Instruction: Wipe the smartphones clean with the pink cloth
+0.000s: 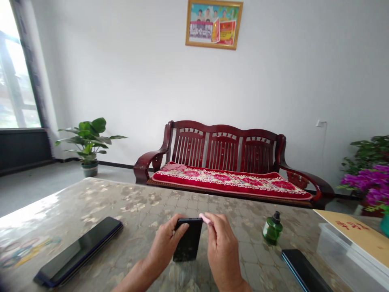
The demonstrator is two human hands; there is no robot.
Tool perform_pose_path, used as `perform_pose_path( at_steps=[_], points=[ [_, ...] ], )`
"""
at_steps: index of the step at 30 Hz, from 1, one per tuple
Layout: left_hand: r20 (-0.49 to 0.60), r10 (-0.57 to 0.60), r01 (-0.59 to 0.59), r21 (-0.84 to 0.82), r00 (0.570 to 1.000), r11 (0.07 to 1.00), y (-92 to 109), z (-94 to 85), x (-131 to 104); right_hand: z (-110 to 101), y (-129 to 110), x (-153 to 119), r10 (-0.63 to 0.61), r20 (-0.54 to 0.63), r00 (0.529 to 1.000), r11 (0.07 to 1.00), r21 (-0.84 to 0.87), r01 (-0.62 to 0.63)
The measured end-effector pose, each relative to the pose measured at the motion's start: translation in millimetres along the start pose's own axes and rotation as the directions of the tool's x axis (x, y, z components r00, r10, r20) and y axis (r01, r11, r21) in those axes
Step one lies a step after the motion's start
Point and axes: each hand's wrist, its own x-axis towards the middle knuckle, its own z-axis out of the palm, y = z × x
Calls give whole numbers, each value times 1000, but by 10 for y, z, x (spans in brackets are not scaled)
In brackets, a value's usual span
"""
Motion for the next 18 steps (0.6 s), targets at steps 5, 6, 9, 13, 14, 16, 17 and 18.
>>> perform_pose_path(
  at_steps=[5,6,9,13,14,16,17,18],
  points=[
    [25,41,-41,-1,999,999,28,-12,-6,-126,-56,49,-89,74,993,992,-84,95],
    [35,48,-48,-4,998,999,40,-15,-8,-140,-66,52,-106,99,989,988,-99,116],
    [60,56,-56,0,997,998,70,-21,-16,-162,-87,52,-145,148,978,974,-150,167],
    [76,67,-69,26,995,997,82,-12,-35,-196,-125,58,-184,211,960,948,-219,230],
    [83,74,-76,29,994,997,85,-9,-42,-211,-142,66,-191,227,955,941,-234,244],
    [99,90,-94,33,991,995,97,-4,-55,-247,-185,90,-194,266,944,928,-262,265],
    [109,99,-103,35,989,994,106,-3,-62,-265,-209,107,-191,286,939,922,-277,272],
    [117,107,-112,36,987,993,116,-4,-68,-281,-232,127,-187,305,934,916,-290,278]
  ],
)
